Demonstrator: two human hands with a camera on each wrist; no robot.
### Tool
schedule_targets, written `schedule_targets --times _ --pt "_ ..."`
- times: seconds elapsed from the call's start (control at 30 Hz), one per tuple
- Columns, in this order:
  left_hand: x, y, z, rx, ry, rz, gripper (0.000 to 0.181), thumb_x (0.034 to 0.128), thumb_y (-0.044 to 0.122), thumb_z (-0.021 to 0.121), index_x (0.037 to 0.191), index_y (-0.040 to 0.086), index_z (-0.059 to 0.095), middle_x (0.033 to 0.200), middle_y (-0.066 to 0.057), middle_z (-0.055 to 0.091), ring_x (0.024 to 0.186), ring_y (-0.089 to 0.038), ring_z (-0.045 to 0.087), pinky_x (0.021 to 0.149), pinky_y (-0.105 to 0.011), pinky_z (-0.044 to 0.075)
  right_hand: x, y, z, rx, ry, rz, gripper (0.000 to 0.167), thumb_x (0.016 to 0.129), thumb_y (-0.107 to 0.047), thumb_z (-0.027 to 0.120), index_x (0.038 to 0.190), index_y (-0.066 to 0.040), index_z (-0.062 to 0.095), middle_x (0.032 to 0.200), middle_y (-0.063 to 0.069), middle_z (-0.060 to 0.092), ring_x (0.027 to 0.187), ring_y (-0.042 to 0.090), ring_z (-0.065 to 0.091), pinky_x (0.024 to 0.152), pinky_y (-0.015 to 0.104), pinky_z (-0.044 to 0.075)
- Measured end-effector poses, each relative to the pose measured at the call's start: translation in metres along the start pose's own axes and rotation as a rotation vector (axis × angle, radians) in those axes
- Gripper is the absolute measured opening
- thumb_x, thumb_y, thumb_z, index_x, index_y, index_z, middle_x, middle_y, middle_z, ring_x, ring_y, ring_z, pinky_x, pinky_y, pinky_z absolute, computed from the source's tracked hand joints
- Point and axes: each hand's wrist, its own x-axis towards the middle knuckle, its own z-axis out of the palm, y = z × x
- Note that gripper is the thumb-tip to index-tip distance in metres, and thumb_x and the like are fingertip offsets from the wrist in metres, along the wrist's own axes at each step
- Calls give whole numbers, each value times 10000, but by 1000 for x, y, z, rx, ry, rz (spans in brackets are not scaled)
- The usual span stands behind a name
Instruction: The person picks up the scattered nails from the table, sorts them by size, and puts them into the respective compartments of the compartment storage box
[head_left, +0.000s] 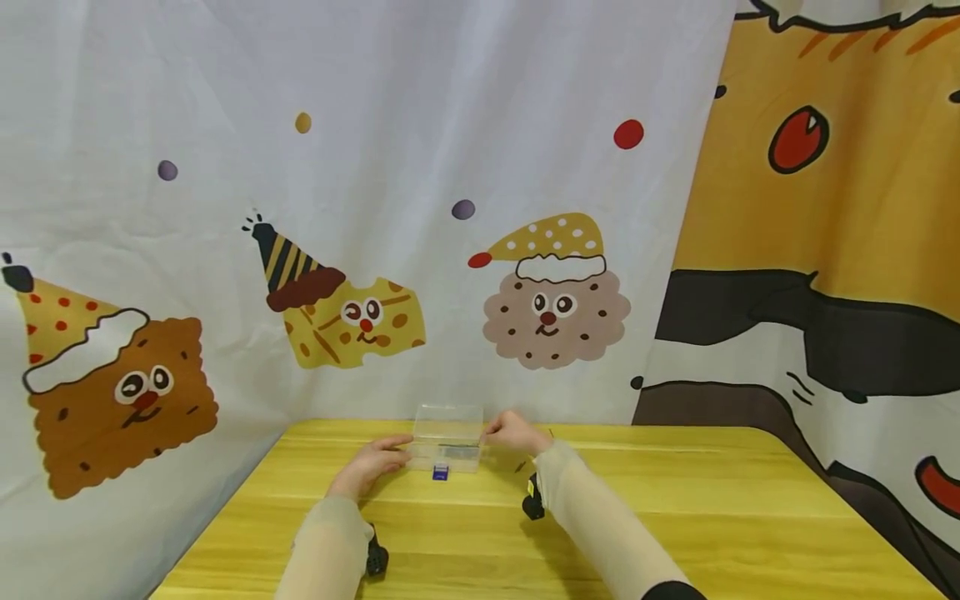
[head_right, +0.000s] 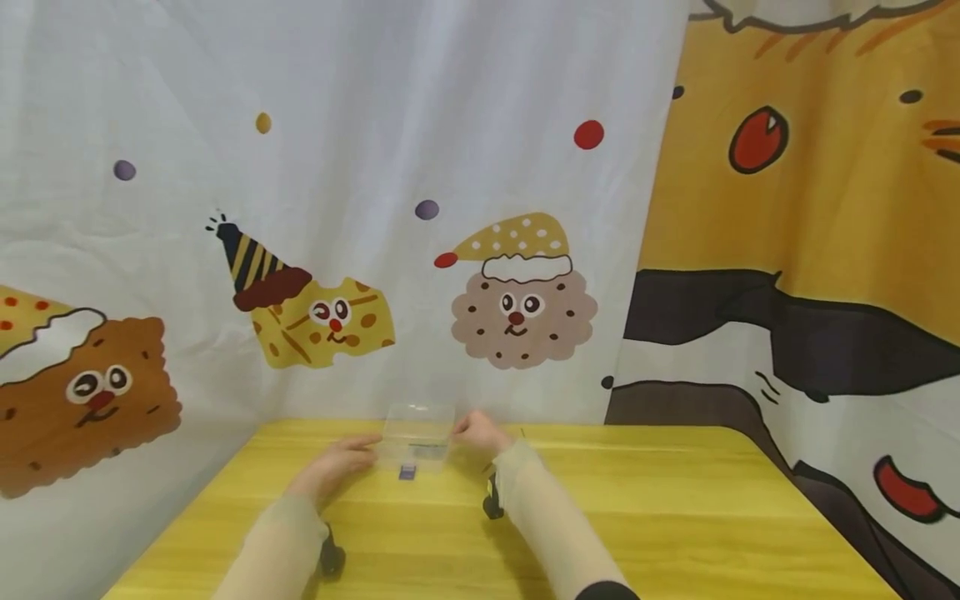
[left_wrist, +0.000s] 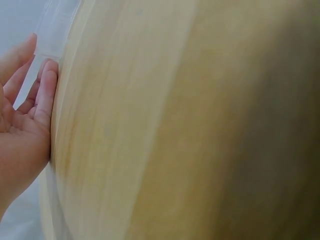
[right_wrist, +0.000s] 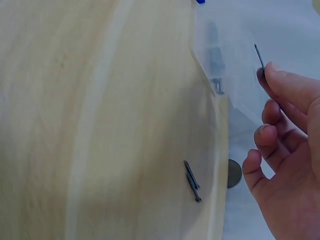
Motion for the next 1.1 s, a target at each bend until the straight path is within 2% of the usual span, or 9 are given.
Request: schedule_targets --times 0.2,0.37,0.47,0.77,1.1 --pt "6 -6 0 -20 3 -14 452 912 -22 607 1351 -77 514 1386 -294 455 1074 -271 582 981 -466 438 2 4 10 -25 0 -34 143 904 -71 653 908 24 760 903 66 716 735 98 594 686 266 514" --pt "9 -9 -2 -17 15 -16 449 908 -22 612 1346 -71 523 1364 -286 482 1060 -266 587 974 -467 441 8 9 16 -43 -4 -31 115 891 -91 684 888 -18 773 897 35 717 765 98 604 708 271 513" --pt "8 -9 -2 -17 19 -15 448 908 -22 613 1344 -69 526 1360 -282 486 1063 -273 587 974 -468 440 10 8 18 -32 -15 -24 114 882 -93 700 903 -7 771 914 48 721 779 95 607 708 266 513" --pt "3 -5 2 -5 12 -15 440 917 -15 605 1346 -68 525 1362 -278 487 1085 -298 581 968 -472 445 8 4 26 -42 -32 -6 65 846 -91 736 838 -46 783 898 14 709 693 97 533 616 244 453" --pt "5 -5 0 -5 4 -4 448 925 -9 597 1359 -75 505 1356 -287 487 1071 -280 588 976 -470 440 14 9 27 -38 -23 -26 62 838 -104 751 819 -58 788 873 8 714 645 95 514 572 239 428"
